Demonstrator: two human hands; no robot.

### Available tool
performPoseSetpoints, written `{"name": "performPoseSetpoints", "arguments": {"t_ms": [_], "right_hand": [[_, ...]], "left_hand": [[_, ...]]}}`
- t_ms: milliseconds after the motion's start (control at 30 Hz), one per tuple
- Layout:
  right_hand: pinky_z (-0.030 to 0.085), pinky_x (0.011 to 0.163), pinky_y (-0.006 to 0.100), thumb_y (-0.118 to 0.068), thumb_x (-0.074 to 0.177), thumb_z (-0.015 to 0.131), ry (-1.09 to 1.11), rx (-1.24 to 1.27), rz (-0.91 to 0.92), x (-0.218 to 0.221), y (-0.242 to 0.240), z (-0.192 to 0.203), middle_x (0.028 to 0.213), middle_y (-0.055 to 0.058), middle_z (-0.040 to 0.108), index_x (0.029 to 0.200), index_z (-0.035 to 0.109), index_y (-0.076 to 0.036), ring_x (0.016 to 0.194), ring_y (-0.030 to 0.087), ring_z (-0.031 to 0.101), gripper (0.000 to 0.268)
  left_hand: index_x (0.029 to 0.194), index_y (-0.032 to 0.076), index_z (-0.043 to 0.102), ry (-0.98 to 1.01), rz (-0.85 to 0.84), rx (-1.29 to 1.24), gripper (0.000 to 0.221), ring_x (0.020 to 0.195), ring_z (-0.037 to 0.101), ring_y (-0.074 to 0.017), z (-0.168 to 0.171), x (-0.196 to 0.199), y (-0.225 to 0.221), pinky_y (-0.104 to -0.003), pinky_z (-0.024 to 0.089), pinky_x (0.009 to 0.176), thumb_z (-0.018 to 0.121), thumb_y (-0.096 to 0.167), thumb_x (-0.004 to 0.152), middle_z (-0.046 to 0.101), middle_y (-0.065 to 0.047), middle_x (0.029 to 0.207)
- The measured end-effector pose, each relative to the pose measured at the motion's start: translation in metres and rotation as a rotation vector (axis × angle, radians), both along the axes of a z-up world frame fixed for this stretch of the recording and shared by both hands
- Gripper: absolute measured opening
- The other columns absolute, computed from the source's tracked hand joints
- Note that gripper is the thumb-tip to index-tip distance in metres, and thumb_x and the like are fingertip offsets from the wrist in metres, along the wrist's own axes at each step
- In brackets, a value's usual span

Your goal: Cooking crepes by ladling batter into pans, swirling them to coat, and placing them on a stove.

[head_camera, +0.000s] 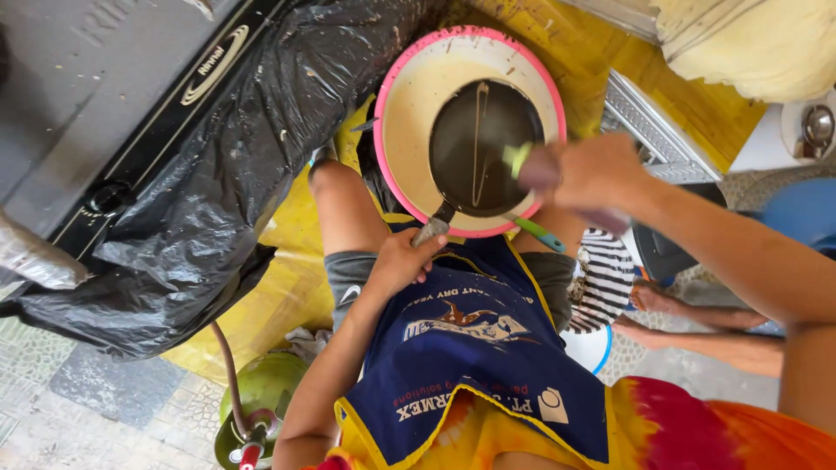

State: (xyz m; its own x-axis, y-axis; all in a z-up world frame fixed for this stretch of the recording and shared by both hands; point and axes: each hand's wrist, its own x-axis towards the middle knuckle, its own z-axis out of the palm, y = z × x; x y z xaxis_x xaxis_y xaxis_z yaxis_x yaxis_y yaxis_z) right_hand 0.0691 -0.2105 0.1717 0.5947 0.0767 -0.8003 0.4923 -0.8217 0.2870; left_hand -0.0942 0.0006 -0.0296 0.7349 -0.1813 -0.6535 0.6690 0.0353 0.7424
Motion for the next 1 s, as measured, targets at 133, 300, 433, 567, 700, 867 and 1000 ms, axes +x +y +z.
{"name": "performPoseSetpoints", "arguments": {"t_ms": [133,300,433,567,700,867,1000], "right_hand": [[0.053,0.093,0.056,-0.077,0.077,0.059,-0.092,0.045,-0.065,0.010,-0.021,-0.007,0.117,0.023,0.076,0.145,0.053,-0.016,0.113,0.045,0.071,0.091],[0.050,0.104,0.056,-0.067,0.088,0.052,-0.005,0.061,-0.155,0.028,0.021,0.028,0.124,0.027,0.074,0.146,0.052,-0.011,0.121,0.047,0.068,0.080],[0.048,0.085,0.050,-0.069,0.082,0.068,-0.502,0.772,-0.393,0.097,0.040,-0.029,0.123,0.016,0.069,0.135,0.053,-0.013,0.106,0.039,0.067,0.079],[0.056,0.084,0.034,-0.038,0.071,0.099,-0.520,1.585,-0.455,0.150,0.134,-0.153,0.116,0.007,0.069,0.127,0.046,-0.015,0.101,0.020,0.068,0.080],[0.058,0.100,0.034,-0.042,0.060,0.100,-0.392,1.536,-0.527,0.119,0.251,-0.171,0.129,0.008,0.075,0.142,0.040,-0.017,0.117,0.025,0.073,0.105],[0.032,0.123,0.049,-0.019,0.068,0.102,-0.340,1.579,-0.429,0.110,0.250,-0.215,0.158,0.023,0.042,0.157,0.031,-0.009,0.147,0.037,0.043,0.115],[0.039,0.109,0.055,-0.024,0.099,0.060,-0.189,1.011,-0.197,0.029,0.096,-0.203,0.149,0.023,0.050,0.148,0.047,-0.005,0.138,0.042,0.043,0.054]], "left_hand": [[0.099,-0.004,0.070,0.012,0.036,-0.015,0.044,0.042,0.065,-0.0179,0.007,0.006,0.008,-0.026,0.057,0.039,0.076,0.039,0.091,0.067,-0.014,0.058],[0.099,-0.003,0.070,0.040,0.116,-0.024,0.043,0.042,0.065,-0.0178,0.028,0.001,0.033,-0.027,0.057,0.039,0.077,0.038,0.090,0.067,-0.014,0.058],[0.092,0.006,0.065,0.015,0.331,0.002,0.023,0.045,0.052,-0.0136,0.058,-0.019,0.077,-0.027,0.043,0.040,0.072,0.028,0.092,0.060,-0.007,0.062],[0.090,0.005,0.067,-0.265,0.649,0.192,0.019,0.042,0.058,-0.0117,0.066,-0.074,0.118,-0.026,0.048,0.043,0.074,0.022,0.088,0.065,-0.005,0.057],[0.086,0.006,0.063,-0.344,0.905,0.177,0.016,0.040,0.055,-0.0133,0.087,-0.108,0.130,-0.026,0.043,0.038,0.075,0.018,0.085,0.062,-0.006,0.059],[0.084,0.006,0.066,-0.229,0.905,0.405,0.014,0.047,0.061,-0.0124,0.071,-0.128,0.122,-0.029,0.051,0.044,0.078,0.009,0.078,0.068,-0.007,0.062],[0.088,0.009,0.076,-0.170,0.589,0.485,0.021,0.049,0.067,-0.0114,0.077,-0.095,0.105,-0.028,0.053,0.049,0.083,0.026,0.077,0.071,-0.003,0.058]]}}
